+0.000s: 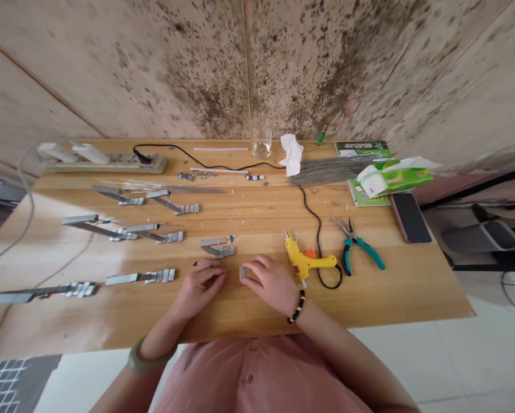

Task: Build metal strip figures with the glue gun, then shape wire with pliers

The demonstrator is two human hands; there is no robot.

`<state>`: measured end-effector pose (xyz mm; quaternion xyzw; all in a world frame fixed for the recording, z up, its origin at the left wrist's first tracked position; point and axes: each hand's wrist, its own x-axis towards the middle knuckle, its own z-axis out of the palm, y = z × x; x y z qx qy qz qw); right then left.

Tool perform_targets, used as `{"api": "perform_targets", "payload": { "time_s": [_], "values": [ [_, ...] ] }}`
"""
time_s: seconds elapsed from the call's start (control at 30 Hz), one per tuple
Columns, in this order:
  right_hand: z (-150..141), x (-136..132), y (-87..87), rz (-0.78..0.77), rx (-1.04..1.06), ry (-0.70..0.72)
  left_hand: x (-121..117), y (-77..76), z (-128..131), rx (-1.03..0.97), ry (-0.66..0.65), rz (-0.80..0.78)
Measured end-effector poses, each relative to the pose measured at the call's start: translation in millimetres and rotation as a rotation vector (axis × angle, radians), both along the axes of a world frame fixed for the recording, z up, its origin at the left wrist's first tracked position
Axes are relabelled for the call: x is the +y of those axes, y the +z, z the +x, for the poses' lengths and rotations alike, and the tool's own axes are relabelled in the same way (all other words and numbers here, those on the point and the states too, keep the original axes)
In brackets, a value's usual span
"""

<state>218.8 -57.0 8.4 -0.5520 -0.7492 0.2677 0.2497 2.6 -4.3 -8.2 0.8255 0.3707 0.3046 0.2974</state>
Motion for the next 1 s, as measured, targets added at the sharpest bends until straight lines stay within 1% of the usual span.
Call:
{"api": "perform_targets", "payload": {
  "time_s": [0.1, 0.2, 0.33, 0.57, 0.7, 0.8, 0.83, 0.93, 1.0],
  "values": [
    [-3, 0, -3.3, 0.038, -0.245, -0.003, 0, -0.4, 0, 0.001, 0.003, -0.006],
    [-6, 0, -7.6, 0.039, -0.333, -0.01, 0, -0.5, 0, 0.006, -0.004, -0.017],
    [-5, -1, -9.6, 0.047, -0.334, -0.009, -1, 0.1, 0, 0.01, -0.003, -0.002],
    [-4, -4, -6.8, 0.046, -0.283, -0.011, -1, 1.2, 1, 0.014, 0.003, 0.016],
    [2, -10, -1.3, 0.083, -0.224, 0.004, -2, 0.2, 0, 0.016, -0.001, 0.011],
    [16, -18, 9.1, 0.128, -0.147, 0.06, -3, -0.9, -2, 0.029, 0.016, -0.029],
    [24, -21, 13.2, 0.142, -0.131, 0.052, -3, -1.0, -3, 0.035, 0.023, -0.044],
    [54, -29, 23.4, 0.174, -0.13, -0.032, -4, -0.2, -3, 0.032, 0.039, -0.072],
    [78, -33, 26.7, 0.208, -0.146, -0.111, -4, 1.0, -3, 0.01, 0.05, -0.082]
  ]
}}
